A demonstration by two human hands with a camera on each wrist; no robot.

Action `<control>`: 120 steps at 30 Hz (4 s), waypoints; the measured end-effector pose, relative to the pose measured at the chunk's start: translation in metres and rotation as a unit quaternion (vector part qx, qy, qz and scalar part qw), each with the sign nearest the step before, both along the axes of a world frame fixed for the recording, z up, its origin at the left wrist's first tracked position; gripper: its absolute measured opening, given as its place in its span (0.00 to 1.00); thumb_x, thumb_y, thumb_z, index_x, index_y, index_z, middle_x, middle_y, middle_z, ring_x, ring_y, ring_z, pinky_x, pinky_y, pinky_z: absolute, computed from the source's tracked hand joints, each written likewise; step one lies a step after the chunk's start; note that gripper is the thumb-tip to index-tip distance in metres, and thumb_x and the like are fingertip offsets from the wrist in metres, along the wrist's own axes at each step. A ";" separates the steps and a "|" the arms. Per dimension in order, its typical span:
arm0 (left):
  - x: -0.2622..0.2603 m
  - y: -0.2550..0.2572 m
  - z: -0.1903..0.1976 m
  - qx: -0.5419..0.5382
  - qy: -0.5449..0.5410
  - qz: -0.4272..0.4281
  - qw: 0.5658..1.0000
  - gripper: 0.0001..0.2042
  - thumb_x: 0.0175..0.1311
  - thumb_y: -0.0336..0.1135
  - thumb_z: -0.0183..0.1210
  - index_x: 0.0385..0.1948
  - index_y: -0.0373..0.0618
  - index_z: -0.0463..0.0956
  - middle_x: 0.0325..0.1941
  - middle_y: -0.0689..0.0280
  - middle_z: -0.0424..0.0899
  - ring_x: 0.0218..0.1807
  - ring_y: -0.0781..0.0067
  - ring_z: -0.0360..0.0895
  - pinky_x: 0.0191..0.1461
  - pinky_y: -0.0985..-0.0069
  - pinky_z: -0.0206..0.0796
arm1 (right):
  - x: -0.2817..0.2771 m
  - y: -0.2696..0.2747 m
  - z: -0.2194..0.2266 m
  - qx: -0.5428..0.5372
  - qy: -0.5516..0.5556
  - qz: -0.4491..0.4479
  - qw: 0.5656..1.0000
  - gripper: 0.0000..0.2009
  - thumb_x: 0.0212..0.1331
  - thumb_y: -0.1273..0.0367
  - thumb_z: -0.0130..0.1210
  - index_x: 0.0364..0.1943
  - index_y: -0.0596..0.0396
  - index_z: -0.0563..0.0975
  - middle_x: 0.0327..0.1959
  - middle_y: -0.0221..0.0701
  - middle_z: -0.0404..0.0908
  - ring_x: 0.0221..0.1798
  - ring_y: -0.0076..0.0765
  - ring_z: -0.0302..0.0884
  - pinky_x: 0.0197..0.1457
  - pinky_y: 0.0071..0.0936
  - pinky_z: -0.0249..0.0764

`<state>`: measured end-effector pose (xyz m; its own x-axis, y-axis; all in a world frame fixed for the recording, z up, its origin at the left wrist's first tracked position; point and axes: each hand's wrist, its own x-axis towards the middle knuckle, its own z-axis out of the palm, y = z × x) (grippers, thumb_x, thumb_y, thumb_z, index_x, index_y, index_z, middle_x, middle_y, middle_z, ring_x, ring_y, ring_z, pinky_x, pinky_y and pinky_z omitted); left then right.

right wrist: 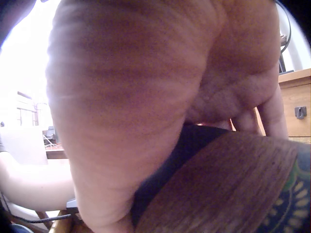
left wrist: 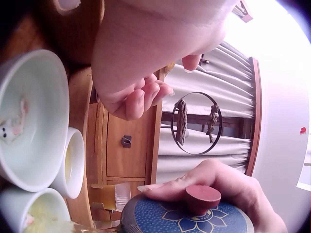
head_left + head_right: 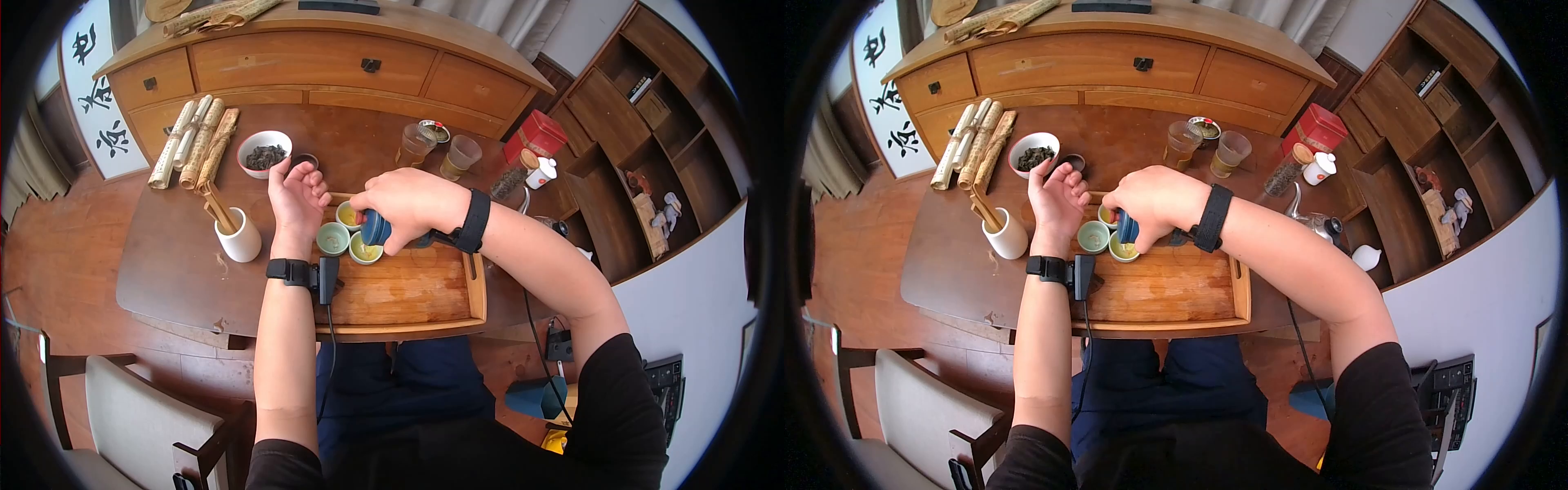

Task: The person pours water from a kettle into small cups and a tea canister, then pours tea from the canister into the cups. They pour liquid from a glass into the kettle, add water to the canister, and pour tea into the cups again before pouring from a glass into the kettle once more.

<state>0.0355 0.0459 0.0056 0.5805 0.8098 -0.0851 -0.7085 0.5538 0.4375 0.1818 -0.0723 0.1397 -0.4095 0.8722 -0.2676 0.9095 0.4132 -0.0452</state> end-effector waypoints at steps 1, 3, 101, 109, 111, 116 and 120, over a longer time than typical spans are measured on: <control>0.000 0.000 0.000 0.002 -0.002 -0.001 1.000 0.18 0.63 0.56 0.52 0.32 0.48 0.71 0.25 0.71 0.67 0.26 0.75 0.62 0.28 0.77 0.53 | 0.000 0.000 0.000 -0.001 -0.002 0.000 1.000 0.25 0.34 0.61 0.71 0.44 0.44 0.80 0.35 0.36 0.81 0.42 0.48 0.82 0.44 0.42 0.78; 0.000 0.000 -0.001 0.003 -0.003 -0.002 1.000 0.18 0.63 0.55 0.52 0.32 0.48 0.71 0.25 0.71 0.67 0.26 0.75 0.62 0.28 0.77 0.53 | 0.001 0.000 -0.001 -0.003 -0.004 -0.001 1.000 0.25 0.34 0.61 0.71 0.44 0.44 0.80 0.36 0.36 0.81 0.43 0.48 0.82 0.44 0.42 0.78; -0.003 0.000 -0.002 0.006 0.018 0.035 0.999 0.19 0.60 0.56 0.55 0.28 0.49 0.70 0.23 0.71 0.65 0.25 0.74 0.61 0.27 0.77 0.51 | 0.080 -0.113 -0.083 0.246 0.362 -0.283 0.853 0.37 0.44 0.61 0.74 0.59 0.56 0.68 0.56 0.43 0.73 0.61 0.48 0.73 0.65 0.37 0.70; 0.000 -0.006 0.005 0.000 0.032 0.043 0.999 0.18 0.61 0.56 0.55 0.27 0.50 0.72 0.21 0.72 0.65 0.22 0.75 0.60 0.24 0.76 0.51 | 0.101 -0.151 -0.045 0.222 0.340 -0.228 0.885 0.48 0.42 0.54 0.77 0.68 0.60 0.64 0.60 0.49 0.71 0.67 0.56 0.66 0.71 0.42 0.64; -0.001 -0.009 0.007 0.004 0.032 0.048 0.998 0.18 0.61 0.56 0.56 0.27 0.50 0.72 0.21 0.72 0.64 0.22 0.76 0.59 0.22 0.77 0.49 | 0.120 -0.177 -0.020 0.287 0.312 -0.270 0.864 0.40 0.48 0.50 0.72 0.61 0.60 0.72 0.59 0.47 0.73 0.65 0.56 0.68 0.69 0.43 0.65; -0.002 -0.006 0.033 0.051 -0.044 -0.025 0.997 0.20 0.64 0.56 0.54 0.32 0.47 0.73 0.20 0.72 0.60 0.19 0.80 0.54 0.19 0.79 0.44 | 0.166 -0.238 -0.014 0.455 0.013 -0.469 0.757 0.28 0.50 0.57 0.69 0.53 0.58 0.77 0.51 0.41 0.75 0.54 0.51 0.72 0.56 0.44 0.72; 0.047 -0.010 0.081 0.098 0.035 -0.123 0.987 0.13 0.68 0.49 0.52 0.30 0.52 0.68 0.20 0.75 0.58 0.18 0.82 0.52 0.18 0.81 0.42 | 0.188 -0.246 -0.041 0.448 0.081 -0.457 0.764 0.23 0.51 0.60 0.69 0.50 0.55 0.78 0.50 0.37 0.75 0.53 0.49 0.73 0.56 0.43 0.73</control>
